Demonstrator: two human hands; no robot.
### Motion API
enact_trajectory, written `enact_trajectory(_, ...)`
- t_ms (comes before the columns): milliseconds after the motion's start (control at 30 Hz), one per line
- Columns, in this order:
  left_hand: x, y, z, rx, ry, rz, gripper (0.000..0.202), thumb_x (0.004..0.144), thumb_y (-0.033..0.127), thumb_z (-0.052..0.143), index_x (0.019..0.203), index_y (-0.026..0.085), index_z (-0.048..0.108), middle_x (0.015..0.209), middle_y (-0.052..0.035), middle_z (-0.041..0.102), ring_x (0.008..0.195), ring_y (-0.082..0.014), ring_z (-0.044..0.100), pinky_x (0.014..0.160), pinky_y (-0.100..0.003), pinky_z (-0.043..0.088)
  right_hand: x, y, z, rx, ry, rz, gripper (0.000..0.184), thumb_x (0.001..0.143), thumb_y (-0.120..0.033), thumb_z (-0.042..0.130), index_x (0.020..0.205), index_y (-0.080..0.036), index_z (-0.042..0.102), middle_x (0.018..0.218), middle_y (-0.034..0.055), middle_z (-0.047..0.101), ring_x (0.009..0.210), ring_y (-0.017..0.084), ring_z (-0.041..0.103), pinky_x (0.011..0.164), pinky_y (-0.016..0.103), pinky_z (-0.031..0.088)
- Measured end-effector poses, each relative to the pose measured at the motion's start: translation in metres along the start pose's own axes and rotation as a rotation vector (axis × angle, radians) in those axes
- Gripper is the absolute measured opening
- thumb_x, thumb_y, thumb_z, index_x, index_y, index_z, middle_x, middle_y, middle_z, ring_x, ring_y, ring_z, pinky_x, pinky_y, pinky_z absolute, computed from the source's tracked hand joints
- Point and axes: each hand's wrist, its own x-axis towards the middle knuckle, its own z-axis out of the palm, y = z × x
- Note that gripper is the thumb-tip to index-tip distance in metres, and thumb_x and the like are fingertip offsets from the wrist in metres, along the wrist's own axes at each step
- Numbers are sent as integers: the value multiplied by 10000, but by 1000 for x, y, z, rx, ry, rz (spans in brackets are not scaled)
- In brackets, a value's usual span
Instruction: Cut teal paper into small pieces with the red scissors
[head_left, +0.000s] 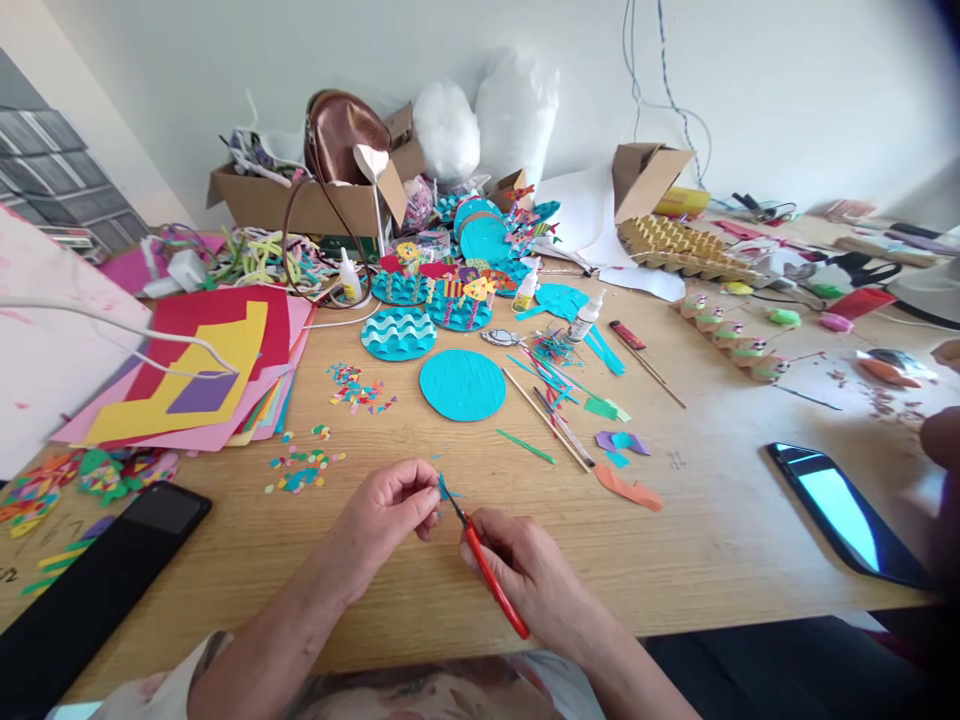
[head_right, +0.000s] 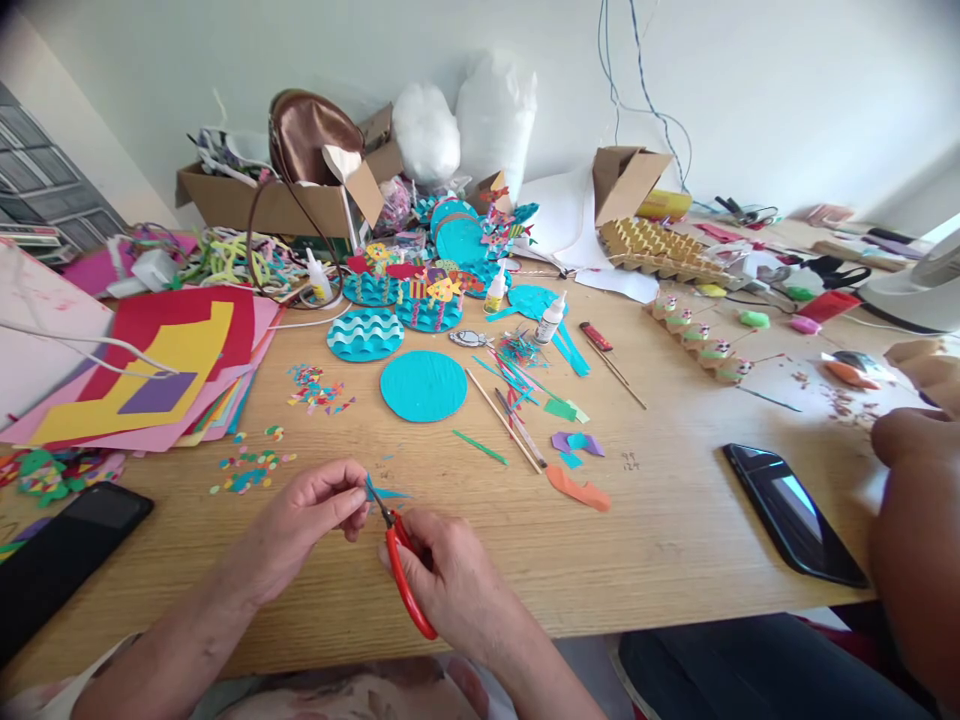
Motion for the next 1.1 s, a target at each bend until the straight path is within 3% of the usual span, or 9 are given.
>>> enact_trajectory(233, 1, -1, 1, 5, -6, -9, 143, 699, 280, 547, 627, 161, 514, 535, 38, 495, 520, -95, 453, 515, -217, 390, 0, 4, 1, 65, 35, 29, 296, 841, -315, 429, 584, -180, 373, 539, -53, 356, 514, 80, 313, 481, 211, 245)
enact_trajectory(433, 3, 0, 3, 22, 52, -23, 116, 673, 272, 553, 646, 166, 517, 521, 44, 505, 507, -97, 464, 510, -215, 390, 2, 4, 0, 502, -24, 183, 235, 790, -377, 473, 662, -182, 435, 510, -67, 379, 451, 73, 355, 437, 201, 287)
enact_trajectory(633, 5, -3, 4, 66, 51, 1, 110, 678, 268, 545, 645, 169, 509, 520, 50, 490, 500, -96, 461, 501, -216, 396, 22, -1, -1, 600, 219, 92, 237, 641, -300, 647, 742, -177, 472, 674, -31, 491, 544, 77, 389, 488, 210, 314)
enact_trajectory(900, 8, -11, 0, 118, 21, 33, 103, 655, 246, 560, 615, 180, 492, 508, 62, 460, 470, -89, 452, 481, -212, 399, 37, -7, 6, 628, 226, 54, 244, 635, -264, 652, 741, -192, 445, 634, -51, 497, 530, 78, 421, 468, 201, 334)
enact_trajectory(1100, 3, -10, 0, -51, -39, 10, 166, 730, 302, 553, 645, 164, 520, 550, 33, 505, 523, -98, 466, 515, -218, 396, 34, -7, 3, 841, 170, 89, 257, 634, -263, 664, 757, -183, 453, 630, -57, 502, 511, 68, 421, 476, 203, 312)
